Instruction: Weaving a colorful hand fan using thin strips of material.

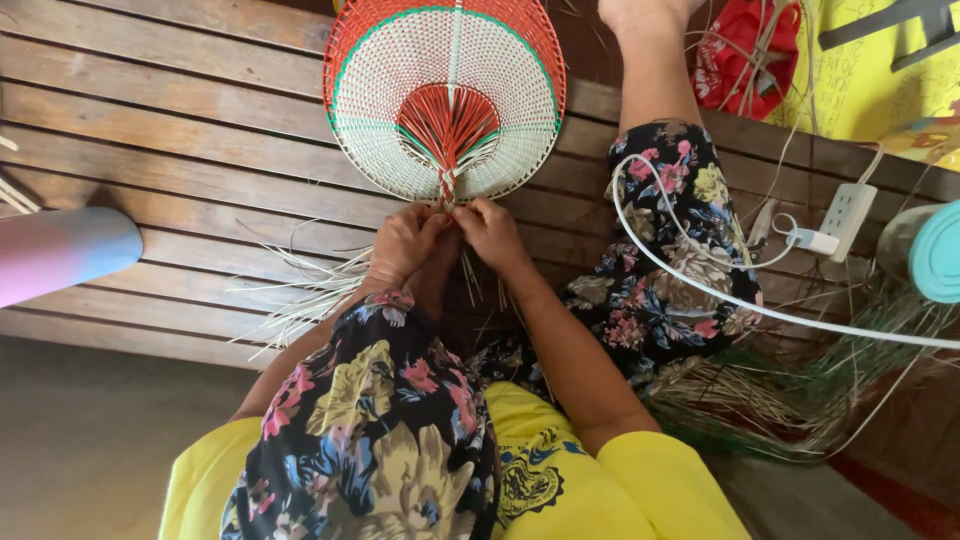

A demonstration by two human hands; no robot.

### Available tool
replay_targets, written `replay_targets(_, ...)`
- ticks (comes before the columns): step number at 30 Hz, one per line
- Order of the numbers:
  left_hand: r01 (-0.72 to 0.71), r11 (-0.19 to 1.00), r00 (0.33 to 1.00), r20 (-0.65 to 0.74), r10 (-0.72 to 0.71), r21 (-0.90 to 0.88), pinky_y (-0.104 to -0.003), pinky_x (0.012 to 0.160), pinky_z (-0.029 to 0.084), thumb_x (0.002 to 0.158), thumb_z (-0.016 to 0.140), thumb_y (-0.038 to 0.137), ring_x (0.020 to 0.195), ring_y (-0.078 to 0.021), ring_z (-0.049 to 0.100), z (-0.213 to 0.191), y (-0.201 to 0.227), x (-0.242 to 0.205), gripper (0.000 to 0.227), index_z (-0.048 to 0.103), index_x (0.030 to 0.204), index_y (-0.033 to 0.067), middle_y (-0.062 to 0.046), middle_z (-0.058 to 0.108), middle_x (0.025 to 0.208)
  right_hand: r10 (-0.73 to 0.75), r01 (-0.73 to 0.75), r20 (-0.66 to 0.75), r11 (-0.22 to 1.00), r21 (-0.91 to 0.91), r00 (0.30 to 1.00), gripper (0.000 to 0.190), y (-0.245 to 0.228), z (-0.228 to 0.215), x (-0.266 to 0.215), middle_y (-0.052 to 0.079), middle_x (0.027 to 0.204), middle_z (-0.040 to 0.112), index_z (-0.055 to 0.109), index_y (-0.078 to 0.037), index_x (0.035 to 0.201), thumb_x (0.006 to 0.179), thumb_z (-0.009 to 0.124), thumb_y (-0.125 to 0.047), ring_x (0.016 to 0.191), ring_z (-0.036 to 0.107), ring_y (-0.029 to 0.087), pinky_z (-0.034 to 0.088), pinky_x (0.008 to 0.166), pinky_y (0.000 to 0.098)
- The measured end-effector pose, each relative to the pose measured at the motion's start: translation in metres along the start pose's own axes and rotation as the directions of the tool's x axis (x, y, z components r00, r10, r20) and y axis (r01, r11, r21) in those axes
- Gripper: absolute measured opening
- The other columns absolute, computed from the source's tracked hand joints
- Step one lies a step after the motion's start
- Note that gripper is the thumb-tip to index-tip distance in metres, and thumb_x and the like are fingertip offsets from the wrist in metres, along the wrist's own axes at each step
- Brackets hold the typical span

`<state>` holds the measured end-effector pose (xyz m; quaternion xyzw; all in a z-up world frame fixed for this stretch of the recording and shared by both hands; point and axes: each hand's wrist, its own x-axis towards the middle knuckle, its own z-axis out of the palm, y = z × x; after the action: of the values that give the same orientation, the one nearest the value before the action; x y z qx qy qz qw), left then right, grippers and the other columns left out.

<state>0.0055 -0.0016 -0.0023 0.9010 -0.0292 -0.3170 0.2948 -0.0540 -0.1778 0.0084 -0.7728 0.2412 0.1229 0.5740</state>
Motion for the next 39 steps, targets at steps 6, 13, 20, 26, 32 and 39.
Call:
replay_targets(6, 0.020, 0.990, 0.999, 0.045, -0.027, 0.136, -0.052, 0.086, 0.058, 0.086, 0.060, 0.073, 0.095, -0.0384, 0.073, -0.032, 0.015, -0.007, 0.050, 0.075, 0.099, 0.0263, -0.010, 0.077, 0.090, 0.084, -0.083, 0.000, 0.983, -0.161, 0.996, 0.031, -0.008, 0.001, 0.019, 0.015, 0.068, 0.070, 0.074, -0.009, 0.083, 0.086, 0.068, -0.039, 0.076, 0.071, 0.033, 0.056, 0.071, 0.0440)
replay_targets(13, 0.009, 0.993, 0.998, -0.068, -0.001, 0.118, -0.050, 0.087, 0.058, 0.087, 0.064, 0.057, 0.096, -0.0348, 0.072, -0.060, 0.032, 0.001, 0.031, 0.074, 0.102, 0.0314, -0.005, 0.077, 0.092, 0.021, -0.017, 0.010, 0.960, -0.278, 1.000, 0.034, -0.008, 0.001, 0.023, 0.019, 0.082, 0.073, 0.074, -0.009, 0.086, 0.085, 0.071, -0.043, 0.092, 0.072, 0.041, 0.057, 0.080, 0.0481)
replay_targets(20, -0.127, 0.991, 0.982, -0.134, 0.132, 0.046, -0.053, 0.082, 0.058, 0.087, 0.070, 0.044, 0.093, -0.0372, 0.071, -0.052, 0.025, 0.004, 0.021, 0.070, 0.098, 0.0257, -0.009, 0.075, 0.090, 0.015, -0.018, -0.014, 0.954, -0.299, 1.000, 0.035, 0.010, 0.009, 0.022, 0.015, 0.085, 0.074, 0.074, -0.013, 0.086, 0.087, 0.071, -0.048, 0.094, 0.072, 0.039, 0.057, 0.082, 0.0477)
replay_targets(26, -0.073, 0.985, 0.993, -0.076, 0.086, 0.159, -0.046, 0.085, 0.060, 0.089, 0.065, 0.060, 0.092, -0.0299, 0.074, -0.032, 0.044, -0.005, 0.031, 0.067, 0.098, 0.0311, -0.004, 0.076, 0.089, 0.018, -0.034, -0.045, 0.925, -0.380, 0.999, 0.035, 0.001, 0.010, 0.011, 0.015, 0.079, 0.072, 0.070, -0.013, 0.080, 0.090, 0.064, -0.045, 0.085, 0.072, 0.039, 0.059, 0.075, 0.0468)
replay_targets(32, -0.041, 0.992, 0.998, -0.046, 0.047, 0.117, -0.050, 0.085, 0.060, 0.088, 0.069, 0.059, 0.094, -0.0353, 0.073, -0.038, 0.052, -0.014, 0.035, 0.067, 0.097, 0.0249, -0.010, 0.075, 0.089, -0.098, 0.053, -0.073, 0.887, -0.459, 0.993, 0.030, -0.021, 0.016, -0.017, 0.016, 0.075, 0.067, 0.064, -0.012, 0.077, 0.092, 0.060, -0.038, 0.078, 0.071, 0.041, 0.058, 0.070, 0.0525)
replay_targets(39, -0.027, 0.983, 1.000, 0.008, 0.026, 0.183, -0.050, 0.086, 0.059, 0.089, 0.065, 0.061, 0.095, -0.0379, 0.073, -0.028, 0.049, -0.007, 0.036, 0.064, 0.097, 0.0259, -0.011, 0.075, 0.089, -0.526, 0.549, 0.301, 0.416, -0.725, 0.795, 0.024, -0.027, -0.007, -0.023, 0.009, 0.076, 0.065, 0.073, -0.012, 0.071, 0.084, 0.065, -0.031, 0.075, 0.066, 0.035, 0.052, 0.065, 0.0476)
